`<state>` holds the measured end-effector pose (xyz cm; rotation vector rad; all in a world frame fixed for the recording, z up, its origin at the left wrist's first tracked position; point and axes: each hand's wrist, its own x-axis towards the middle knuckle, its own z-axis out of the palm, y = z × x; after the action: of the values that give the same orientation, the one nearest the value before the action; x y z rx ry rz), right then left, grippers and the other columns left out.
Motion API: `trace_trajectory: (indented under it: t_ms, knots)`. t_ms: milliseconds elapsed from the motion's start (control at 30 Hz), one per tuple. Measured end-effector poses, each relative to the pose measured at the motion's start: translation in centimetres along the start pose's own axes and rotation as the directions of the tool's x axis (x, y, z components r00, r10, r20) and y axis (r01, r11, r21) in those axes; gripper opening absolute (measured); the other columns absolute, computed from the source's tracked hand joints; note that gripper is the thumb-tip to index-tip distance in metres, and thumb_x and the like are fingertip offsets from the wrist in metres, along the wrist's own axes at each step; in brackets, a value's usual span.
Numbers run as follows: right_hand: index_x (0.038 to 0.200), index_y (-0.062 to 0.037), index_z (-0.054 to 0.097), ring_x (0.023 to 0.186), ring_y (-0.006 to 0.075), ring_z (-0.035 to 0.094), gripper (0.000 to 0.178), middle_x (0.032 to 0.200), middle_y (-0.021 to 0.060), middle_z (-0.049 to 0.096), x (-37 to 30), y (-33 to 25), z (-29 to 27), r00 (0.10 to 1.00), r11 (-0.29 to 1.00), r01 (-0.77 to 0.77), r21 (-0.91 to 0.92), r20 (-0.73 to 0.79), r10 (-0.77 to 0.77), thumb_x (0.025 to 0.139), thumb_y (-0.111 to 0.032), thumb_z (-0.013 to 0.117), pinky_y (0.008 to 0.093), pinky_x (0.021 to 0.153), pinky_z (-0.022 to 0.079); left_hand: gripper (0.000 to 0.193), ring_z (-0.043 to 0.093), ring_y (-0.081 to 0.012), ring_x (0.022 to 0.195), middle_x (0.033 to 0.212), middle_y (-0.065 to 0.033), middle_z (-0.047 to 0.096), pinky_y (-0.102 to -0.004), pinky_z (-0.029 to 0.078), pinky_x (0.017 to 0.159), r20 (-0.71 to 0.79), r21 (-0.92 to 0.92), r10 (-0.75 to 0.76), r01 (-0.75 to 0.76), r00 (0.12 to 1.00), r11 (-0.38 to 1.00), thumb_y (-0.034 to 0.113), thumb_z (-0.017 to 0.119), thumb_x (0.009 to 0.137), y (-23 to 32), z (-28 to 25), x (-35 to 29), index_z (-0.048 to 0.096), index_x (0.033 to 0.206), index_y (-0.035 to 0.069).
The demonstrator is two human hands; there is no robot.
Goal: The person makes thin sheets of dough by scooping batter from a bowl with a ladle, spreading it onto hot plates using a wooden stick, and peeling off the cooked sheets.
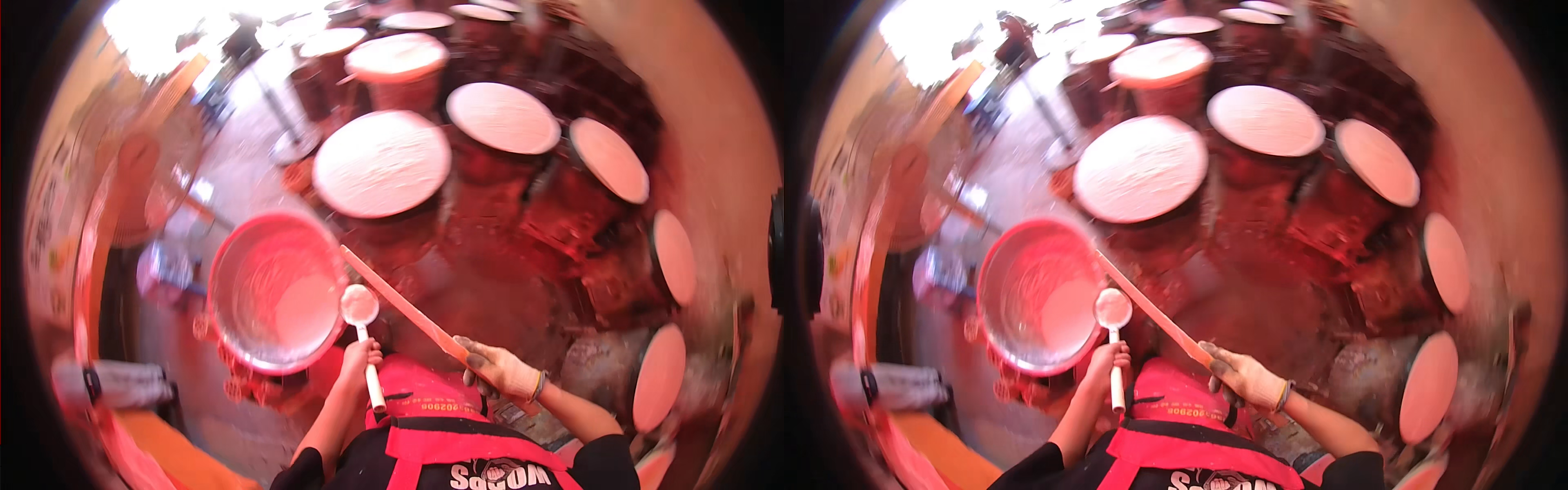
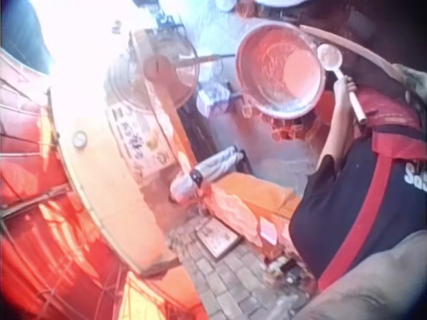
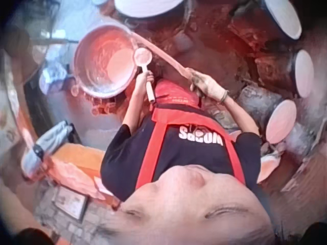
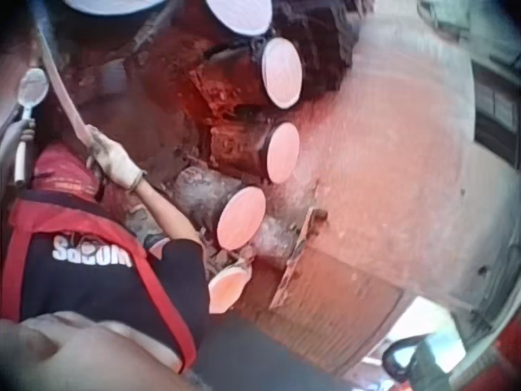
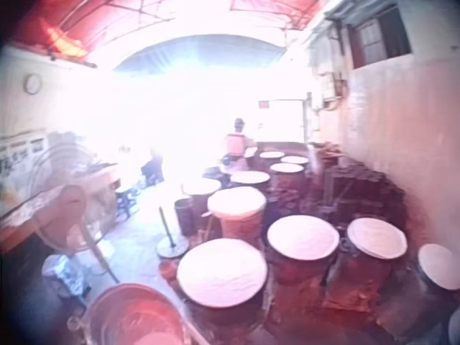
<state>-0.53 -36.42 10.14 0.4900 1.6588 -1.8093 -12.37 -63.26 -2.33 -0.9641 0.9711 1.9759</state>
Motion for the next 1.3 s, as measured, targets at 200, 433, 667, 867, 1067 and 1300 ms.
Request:
trace_trajectory:
  t_ms: [200, 433, 667, 867, 1067, 1300]
  knots:
    - [0.140, -0.0074, 0.028, 0.040, 0.0089, 0.047, 0.054, 0.066, 0.0047, 0.057, 15.3, -9.6, 8.5, 0.958, 0.964, -0.230, -0.137, 0.141, 0.248, 0.093, -0.026, 0.046, 0.0234, 0.034, 0.036, 0.007, 0.035, -0.0053, 0.042, 0.065, -0.0013, 0.043, -0.0186, 0.030, 0.035, -0.278, 0.031, 0.272, -0.274, 0.921, 0.961, 0.003, 0.045, 0.088, 6.3, -13.9, 0.5, 0.040, 0.084, 0.005]
    - [0.112, -0.0046, 0.048, 0.032, 0.0157, 0.045, 0.029, 0.057, 0.0059, 0.054, 27.4, -11.3, 14.9, 0.963, 0.898, -0.239, -0.369, 0.032, 0.269, 0.095, -0.027, 0.040, 0.0274, 0.027, 0.033, 0.029, 0.056, -0.0228, 0.048, 0.068, -0.0172, 0.056, -0.0352, 0.047, 0.042, -0.360, 0.652, 0.422, -0.100, 0.832, 0.752, 0.011, 0.050, 0.087, 12.4, -21.0, 5.6, 0.042, 0.106, -0.009]
    - [0.129, -0.0145, 0.038, 0.041, 0.0139, 0.052, 0.038, 0.064, 0.0054, 0.056, 22.8, -17.8, 14.4, 0.627, 0.635, -0.767, -0.093, 0.102, 0.772, 0.091, -0.017, 0.041, 0.0289, 0.033, 0.041, 0.034, 0.064, -0.0255, 0.061, 0.085, -0.0196, 0.060, -0.0343, 0.050, 0.047, 0.355, 0.934, 0.765, -0.173, 0.538, -0.312, 0.006, 0.046, 0.087, 21.1, -20.0, 15.0, 0.043, 0.118, -0.007]
    - [0.136, -0.0119, 0.035, 0.041, 0.0083, 0.044, 0.043, 0.063, 0.0006, 0.051, 24.5, -14.3, 15.2, 0.797, 0.760, -0.547, -0.352, 0.061, 0.602, 0.093, -0.017, 0.037, 0.0237, 0.034, 0.038, 0.035, 0.060, -0.0154, 0.052, 0.068, -0.0089, 0.054, -0.0290, 0.048, 0.040, 0.273, 0.738, 0.679, 0.304, 0.682, -0.602, 0.007, 0.048, 0.086, 19.0, -22.0, 20.4, 0.044, 0.119, -0.003]
    - [0.143, -0.0121, 0.026, 0.044, 0.0125, 0.050, 0.051, 0.065, 0.0052, 0.055, 22.0, -7.4, 12.0, 0.914, 0.754, -0.274, -0.597, 0.081, 0.397, 0.094, -0.018, 0.039, 0.0281, 0.039, 0.040, 0.009, 0.044, -0.0051, 0.040, 0.056, 0.0031, 0.042, -0.0192, 0.036, 0.032, -0.175, 0.971, -0.223, 0.206, 0.959, 0.124, 0.003, 0.046, 0.087, 19.0, -19.1, 17.5, 0.047, 0.096, 0.002]
    - [0.145, -0.0139, 0.015, 0.071, 0.0419, 0.059, 0.063, 0.081, 0.0290, 0.058, 17.2, -7.0, 11.7, 0.948, 0.484, 0.006, -0.875, 0.159, 0.275, 0.089, -0.017, 0.042, 0.0480, 0.065, 0.045, 0.021, 0.034, -0.0051, 0.039, 0.057, 0.0021, 0.035, -0.0165, 0.028, 0.030, 0.643, -0.364, -0.481, 0.790, 0.596, 0.494, 0.007, 0.040, 0.093, 12.1, -21.0, 11.5, 0.037, 0.072, 0.008]
